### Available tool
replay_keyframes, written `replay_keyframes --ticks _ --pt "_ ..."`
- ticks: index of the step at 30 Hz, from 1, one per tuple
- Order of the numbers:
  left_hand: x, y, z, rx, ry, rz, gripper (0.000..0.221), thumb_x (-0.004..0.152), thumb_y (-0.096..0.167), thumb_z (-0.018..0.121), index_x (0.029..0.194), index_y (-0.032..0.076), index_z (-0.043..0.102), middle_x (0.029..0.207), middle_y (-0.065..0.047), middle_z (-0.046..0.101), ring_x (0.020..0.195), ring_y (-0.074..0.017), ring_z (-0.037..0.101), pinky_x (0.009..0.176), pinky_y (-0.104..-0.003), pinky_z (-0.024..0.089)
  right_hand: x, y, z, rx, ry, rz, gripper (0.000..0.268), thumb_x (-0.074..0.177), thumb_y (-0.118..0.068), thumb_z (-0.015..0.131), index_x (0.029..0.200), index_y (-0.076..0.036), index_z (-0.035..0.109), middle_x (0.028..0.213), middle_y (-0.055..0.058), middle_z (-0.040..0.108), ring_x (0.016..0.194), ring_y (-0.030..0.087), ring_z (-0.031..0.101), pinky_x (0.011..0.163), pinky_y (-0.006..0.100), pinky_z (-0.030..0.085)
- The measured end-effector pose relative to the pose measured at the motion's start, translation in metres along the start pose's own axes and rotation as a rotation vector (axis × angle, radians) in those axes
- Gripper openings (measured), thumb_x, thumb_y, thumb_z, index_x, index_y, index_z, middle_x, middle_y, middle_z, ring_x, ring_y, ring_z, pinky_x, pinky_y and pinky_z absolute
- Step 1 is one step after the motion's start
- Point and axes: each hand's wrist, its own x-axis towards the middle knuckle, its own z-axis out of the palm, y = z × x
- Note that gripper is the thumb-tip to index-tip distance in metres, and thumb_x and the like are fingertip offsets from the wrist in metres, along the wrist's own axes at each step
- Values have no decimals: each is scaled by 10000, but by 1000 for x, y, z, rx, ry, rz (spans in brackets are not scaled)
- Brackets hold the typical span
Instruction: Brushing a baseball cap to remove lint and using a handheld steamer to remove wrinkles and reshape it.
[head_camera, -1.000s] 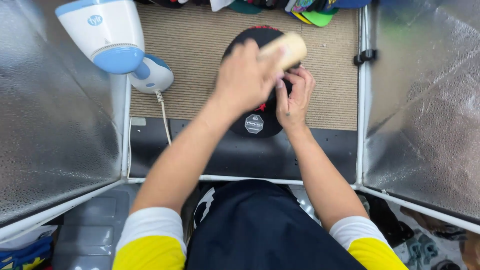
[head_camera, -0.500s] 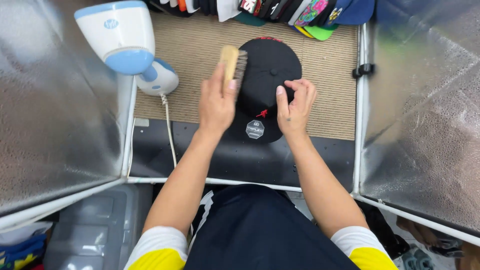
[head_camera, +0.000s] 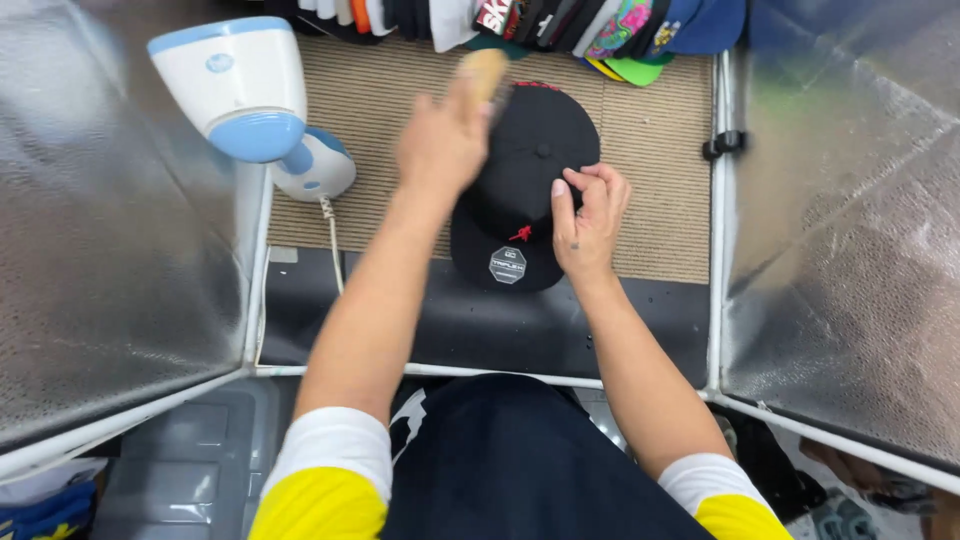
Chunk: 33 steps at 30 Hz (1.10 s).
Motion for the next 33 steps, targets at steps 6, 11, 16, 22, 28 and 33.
replay_keyframes --ticks 6,11,16,22,28,33 --pt "-12 -52 18 98 -158 -344 503 951 572 562 1240 190 717 1041 -226 646 944 -470 724 755 -559 587 25 -7 -10 -72 -95 11 115 1053 -236 678 1067 -123 659 1071 60 519 1032 292 547 914 425 450" --pt "-75 66 -3 -200 364 226 614 910 294 697 1427 9 530 966 -216 570 798 -488 636 657 -564 538 64 -57 -25 252 -209 170 395 1101 -376 615 1401 -125 557 1188 157 560 1049 338 647 811 407 584" --pt "-112 61 30 -389 280 332 740 828 377 782 1456 108 500 1375 -94 513 1296 -307 472 999 -415 357 78 -35 -17 23 -354 195 522 912 -445 846 1265 -127 630 1250 139 462 1080 428 637 830 478 572" --pt "-122 30 68 -181 455 417 521 992 432 659 1384 112 537 1566 -177 458 1493 -376 377 1137 -542 294 94 -38 -27 -140 -622 -47 511 973 -313 720 1455 -211 584 1388 196 471 1161 506 624 878 567 567" --pt "-115 24 65 -67 540 496 495 1006 450 650 1383 149 537 1497 -181 530 1417 -367 500 1057 -527 376 153 6 28 -181 -799 -294 455 939 -384 701 1351 -194 678 1314 134 673 1055 370 669 820 490 523" --pt "-116 24 51 2 512 496 447 1026 412 670 1371 160 540 1497 -165 541 1394 -349 547 1027 -505 427 142 164 73 -342 -1116 63 562 1078 -560 349 1305 -169 683 1311 83 689 1162 341 618 963 445 459"
